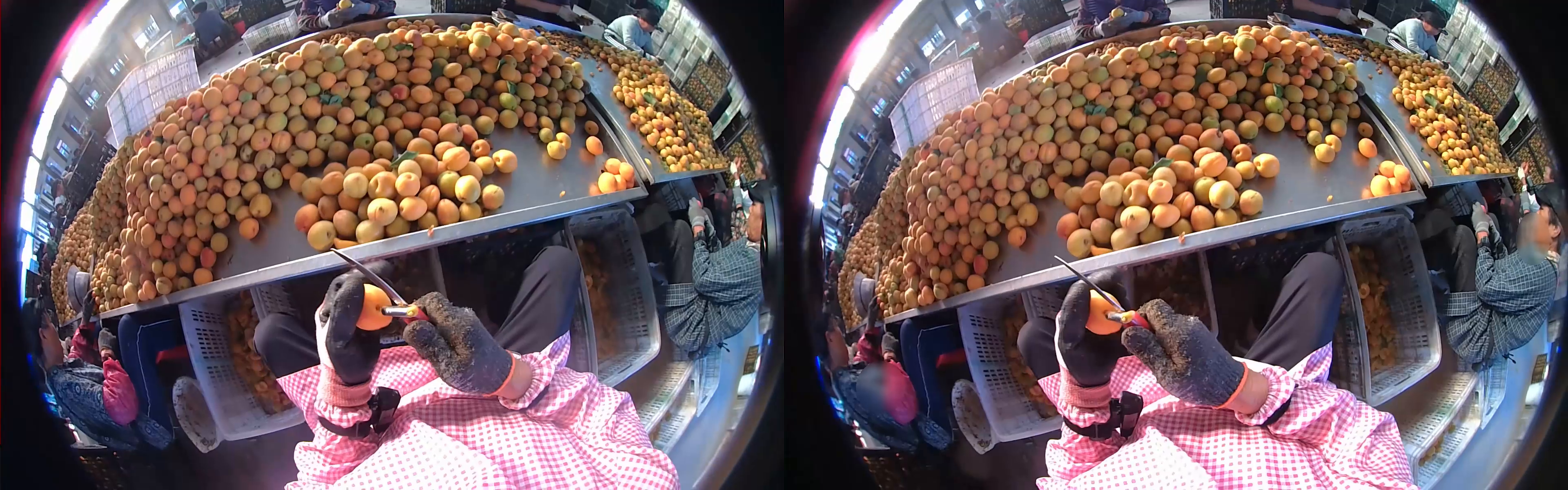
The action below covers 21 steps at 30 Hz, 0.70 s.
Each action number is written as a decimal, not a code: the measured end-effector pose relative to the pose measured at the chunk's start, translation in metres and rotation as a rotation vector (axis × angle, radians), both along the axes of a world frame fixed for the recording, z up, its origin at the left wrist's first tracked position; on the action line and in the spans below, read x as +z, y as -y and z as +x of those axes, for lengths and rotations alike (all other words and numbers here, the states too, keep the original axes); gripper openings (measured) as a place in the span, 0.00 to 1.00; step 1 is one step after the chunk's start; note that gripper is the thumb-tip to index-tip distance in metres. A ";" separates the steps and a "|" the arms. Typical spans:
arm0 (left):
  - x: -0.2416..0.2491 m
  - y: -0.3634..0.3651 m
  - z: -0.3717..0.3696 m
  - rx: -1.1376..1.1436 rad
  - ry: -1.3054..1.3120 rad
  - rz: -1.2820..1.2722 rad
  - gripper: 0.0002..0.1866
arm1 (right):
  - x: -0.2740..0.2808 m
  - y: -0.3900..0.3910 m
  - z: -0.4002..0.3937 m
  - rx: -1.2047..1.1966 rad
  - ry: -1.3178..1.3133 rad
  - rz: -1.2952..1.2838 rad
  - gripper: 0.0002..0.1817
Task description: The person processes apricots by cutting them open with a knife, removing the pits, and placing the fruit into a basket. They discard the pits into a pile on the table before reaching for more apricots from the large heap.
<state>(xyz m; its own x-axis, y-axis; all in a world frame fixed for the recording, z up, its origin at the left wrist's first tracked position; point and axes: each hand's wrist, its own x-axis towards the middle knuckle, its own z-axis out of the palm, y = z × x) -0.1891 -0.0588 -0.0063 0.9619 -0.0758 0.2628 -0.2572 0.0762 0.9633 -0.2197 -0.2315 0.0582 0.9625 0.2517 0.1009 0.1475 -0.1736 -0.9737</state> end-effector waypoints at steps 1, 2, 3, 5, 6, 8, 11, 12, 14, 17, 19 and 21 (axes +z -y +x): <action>0.003 0.005 -0.001 0.072 0.304 0.058 0.23 | -0.004 -0.009 -0.001 -0.054 0.044 -0.021 0.11; -0.001 0.003 -0.001 0.046 0.115 -0.092 0.20 | -0.010 -0.016 -0.001 -0.054 0.038 -0.033 0.11; 0.000 0.004 -0.004 0.168 0.164 0.076 0.15 | -0.018 -0.021 -0.001 -0.066 0.108 -0.132 0.12; 0.008 0.003 -0.003 0.295 0.198 0.231 0.13 | -0.031 -0.032 0.001 -0.101 0.251 -0.301 0.13; 0.007 -0.001 -0.001 0.228 -0.037 -0.044 0.17 | -0.034 -0.036 0.001 -0.092 0.241 -0.314 0.13; 0.004 -0.005 0.005 0.160 -0.274 -0.330 0.23 | -0.038 -0.041 0.004 -0.057 0.255 -0.409 0.14; -0.003 -0.009 0.011 0.304 -0.386 -0.253 0.30 | -0.047 -0.051 0.016 -0.040 0.293 -0.477 0.15; -0.006 -0.011 0.014 0.303 -0.395 -0.258 0.30 | -0.052 -0.055 0.019 -0.038 0.286 -0.484 0.15; -0.013 -0.014 0.017 0.351 -0.366 -0.279 0.31 | -0.062 -0.063 0.025 -0.039 0.252 -0.556 0.16; -0.039 -0.026 0.022 0.362 -0.394 -0.286 0.25 | -0.073 -0.074 0.032 -0.010 0.230 -0.677 0.17; -0.050 -0.034 0.024 0.414 -0.240 -0.039 0.20 | -0.077 -0.082 0.039 0.002 0.210 -0.696 0.17; -0.056 -0.042 0.025 0.459 -0.083 0.220 0.16 | -0.084 -0.091 0.044 0.013 0.193 -0.704 0.18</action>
<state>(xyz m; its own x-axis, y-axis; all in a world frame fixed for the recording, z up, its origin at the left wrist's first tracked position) -0.1645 -0.0169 -0.0618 0.9259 0.3145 0.2094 -0.1385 -0.2331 0.9625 -0.1757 -0.1409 -0.0257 0.9404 0.3307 0.0787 0.3116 -0.7461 -0.5884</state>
